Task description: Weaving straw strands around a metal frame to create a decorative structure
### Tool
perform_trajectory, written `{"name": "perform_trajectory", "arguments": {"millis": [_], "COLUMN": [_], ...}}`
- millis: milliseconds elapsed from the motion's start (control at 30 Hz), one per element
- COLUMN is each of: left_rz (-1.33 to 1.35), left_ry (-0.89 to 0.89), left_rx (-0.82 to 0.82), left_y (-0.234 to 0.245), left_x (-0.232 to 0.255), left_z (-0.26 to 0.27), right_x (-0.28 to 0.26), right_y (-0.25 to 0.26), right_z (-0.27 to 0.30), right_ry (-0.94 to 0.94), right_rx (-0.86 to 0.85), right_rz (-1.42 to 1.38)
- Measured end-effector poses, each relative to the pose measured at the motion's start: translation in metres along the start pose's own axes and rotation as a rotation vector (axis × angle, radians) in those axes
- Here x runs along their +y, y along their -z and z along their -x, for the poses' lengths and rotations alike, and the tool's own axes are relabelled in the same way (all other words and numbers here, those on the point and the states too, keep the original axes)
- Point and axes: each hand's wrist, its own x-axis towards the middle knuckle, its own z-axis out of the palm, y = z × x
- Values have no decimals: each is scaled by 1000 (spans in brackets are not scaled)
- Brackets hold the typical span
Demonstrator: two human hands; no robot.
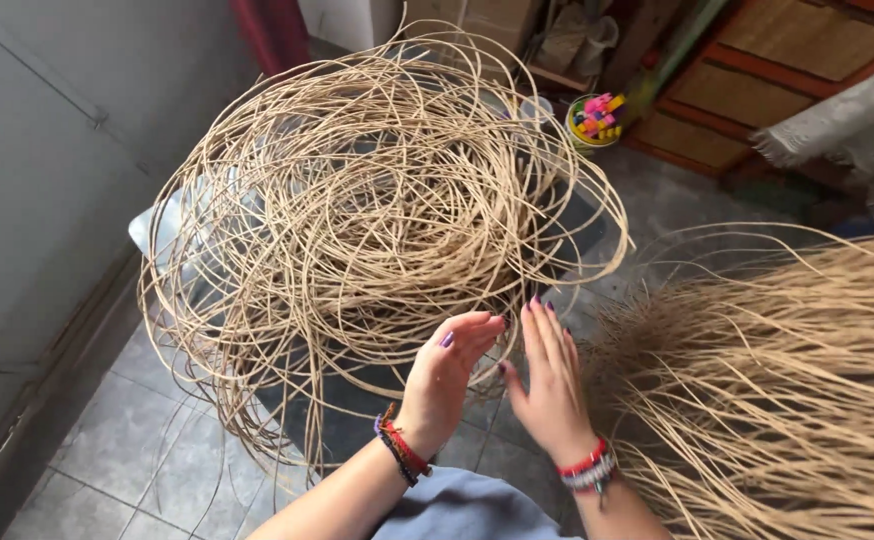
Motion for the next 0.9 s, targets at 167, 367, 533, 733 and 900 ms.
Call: {"name": "perform_trajectory", "arguments": {"millis": [167,367,533,733,900], "left_rz": [-13,-92,-168,-243,-236], "left_ry": [-39,-28,121,498,618], "left_rx": [52,85,95,198,153], "left_y": [20,34,39,25,13], "left_x": [16,6,-11,-29,-45], "left_z": [-27,-52,-55,-37,-25], "right_x": [54,70,119,146,136], "right_y": [-68,-97,-140,-146,-118], "right_z": [-41,-70,-66,-69,-76], "right_ry": [-255,-458,-470,-416,-375], "right_rx": [-184,-275,-276,-221,-238], "right_rz": [-16,41,25,-167,-279]}}
